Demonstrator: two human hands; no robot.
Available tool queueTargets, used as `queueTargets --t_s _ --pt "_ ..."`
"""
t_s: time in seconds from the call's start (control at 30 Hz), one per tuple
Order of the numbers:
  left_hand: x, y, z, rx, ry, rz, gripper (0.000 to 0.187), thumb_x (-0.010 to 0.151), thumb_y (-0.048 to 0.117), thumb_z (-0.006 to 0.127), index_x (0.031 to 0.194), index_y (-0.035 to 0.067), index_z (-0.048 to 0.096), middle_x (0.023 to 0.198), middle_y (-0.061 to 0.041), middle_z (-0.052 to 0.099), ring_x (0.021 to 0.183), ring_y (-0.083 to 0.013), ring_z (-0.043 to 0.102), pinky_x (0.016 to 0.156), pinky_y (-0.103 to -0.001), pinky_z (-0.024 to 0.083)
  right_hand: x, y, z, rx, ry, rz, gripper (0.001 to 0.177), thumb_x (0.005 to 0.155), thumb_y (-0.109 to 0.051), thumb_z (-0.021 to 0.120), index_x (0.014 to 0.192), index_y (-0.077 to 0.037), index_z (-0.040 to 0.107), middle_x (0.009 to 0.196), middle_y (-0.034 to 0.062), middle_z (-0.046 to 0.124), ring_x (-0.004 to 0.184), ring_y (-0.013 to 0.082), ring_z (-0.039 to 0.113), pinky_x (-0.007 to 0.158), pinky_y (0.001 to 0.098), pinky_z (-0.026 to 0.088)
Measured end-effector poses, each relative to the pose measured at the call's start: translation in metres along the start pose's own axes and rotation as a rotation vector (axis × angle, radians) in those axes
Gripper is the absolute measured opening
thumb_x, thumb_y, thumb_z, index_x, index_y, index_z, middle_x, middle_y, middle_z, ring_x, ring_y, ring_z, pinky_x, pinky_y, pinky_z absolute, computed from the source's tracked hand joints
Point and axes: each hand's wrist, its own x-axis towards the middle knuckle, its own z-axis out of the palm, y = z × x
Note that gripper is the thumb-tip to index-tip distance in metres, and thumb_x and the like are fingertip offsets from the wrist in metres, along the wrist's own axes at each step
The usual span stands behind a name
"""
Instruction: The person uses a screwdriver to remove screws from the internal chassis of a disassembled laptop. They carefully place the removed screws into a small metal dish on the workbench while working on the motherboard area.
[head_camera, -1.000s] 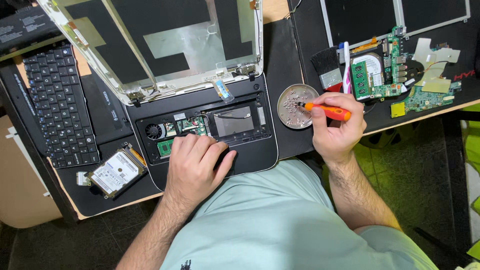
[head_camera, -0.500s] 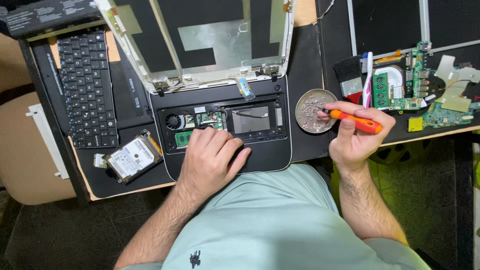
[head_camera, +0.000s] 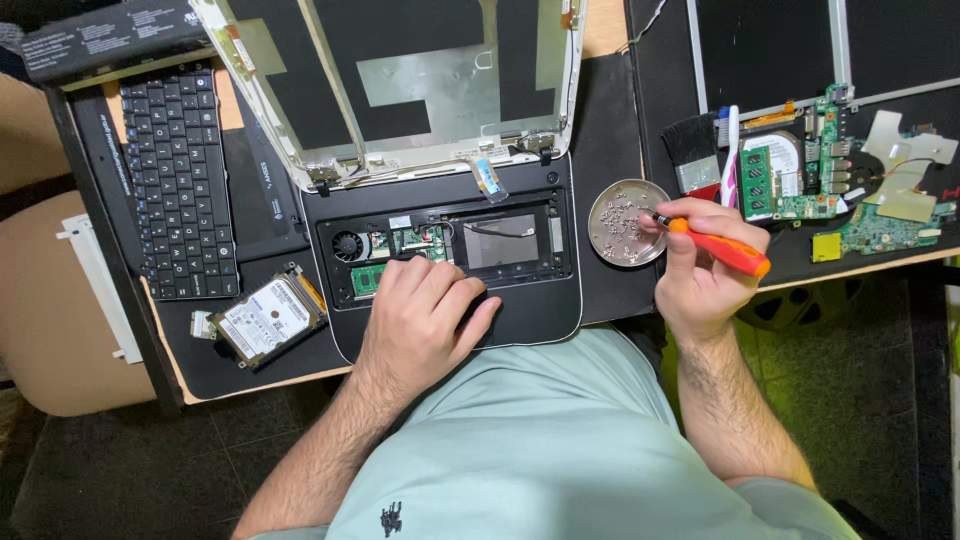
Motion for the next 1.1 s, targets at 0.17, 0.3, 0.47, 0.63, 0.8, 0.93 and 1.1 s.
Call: queueTargets --t_s 0.17,0.3,0.47,0.63,0.8,0.93,1.1 --pt "-0.001 -0.001 0.0 0.002 -0.006 0.007 0.023 0.119 0.036 0.081 0.111 0.014 0.082 0.101 -0.006 0.068 0.094 -0.0294 0.072 0.086 -0.045 0.056 0.004 -0.008 0.009 0.0 0.033 -0.007 0.037 0.131 -0.021 0.067 0.126 0.01 0.048 0.115 0.0387 0.082 0.093 0.0428 0.085 0.079 0.0415 0.068" --pt "0.003 0.0 -0.004 -0.001 -0.017 0.008 0.023 0.118 0.037 0.082 0.111 0.016 0.082 0.1 -0.004 0.069 0.094 -0.029 0.073 0.086 -0.046 0.055 0.01 -0.017 0.015 -0.032 0.068 -0.008 0.039 0.13 -0.022 0.069 0.124 0.01 0.047 0.114 0.0391 0.083 0.087 0.0374 0.085 0.073 0.0382 0.068" --pt "0.0 -0.002 -0.003 -0.003 -0.028 0.018 0.022 0.118 0.038 0.083 0.112 0.017 0.083 0.101 -0.003 0.07 0.095 -0.0278 0.073 0.088 -0.045 0.055 0.012 -0.015 0.007 0.067 0.082 0.042 0.035 0.132 -0.018 0.065 0.123 0.009 0.044 0.114 0.0446 0.08 0.085 0.0492 0.086 0.074 0.049 0.071" --pt "0.0 -0.002 -0.003 0.003 -0.019 0.016 0.019 0.116 0.035 0.086 0.113 0.017 0.084 0.102 -0.003 0.07 0.095 -0.0277 0.074 0.089 -0.045 0.055 0.008 -0.019 -0.003 0.098 0.165 0.162 0.037 0.131 -0.024 0.066 0.125 0.007 0.048 0.114 0.0401 0.071 0.082 0.0435 0.084 0.077 0.0489 0.075" --pt "0.001 -0.002 -0.003 0.01 -0.016 0.016 0.018 0.115 0.035 0.087 0.112 0.017 0.084 0.101 -0.003 0.071 0.094 -0.0274 0.074 0.09 -0.046 0.054 -0.014 -0.012 -0.021 0.036 0.108 0.24 0.041 0.126 -0.005 0.078 0.14 0.013 0.043 0.106 0.0391 0.075 0.074 0.034 0.081 0.076 0.0428 0.073" --pt "0.001 -0.002 -0.003 0.012 -0.024 0.006 0.018 0.115 0.035 0.088 0.111 0.017 0.085 0.101 -0.003 0.072 0.095 -0.0274 0.074 0.09 -0.046 0.055 -0.017 -0.008 -0.03 -0.003 0.061 0.254 0.042 0.123 0.006 0.08 0.143 0.014 0.044 0.104 0.0399 0.078 0.073 0.0295 0.078 0.073 0.0397 0.07" --pt "0.002 -0.001 -0.004 0.01 -0.022 0.015 0.018 0.115 0.034 0.087 0.111 0.017 0.084 0.099 -0.002 0.07 0.093 -0.0275 0.074 0.089 -0.047 0.055 -0.013 -0.014 -0.029 -0.171 -0.027 0.228 0.035 0.117 0.008 0.092 0.129 0.018 0.061 0.097 0.0337 0.085 0.065 0.0288 0.078 0.067 0.0377 0.064"
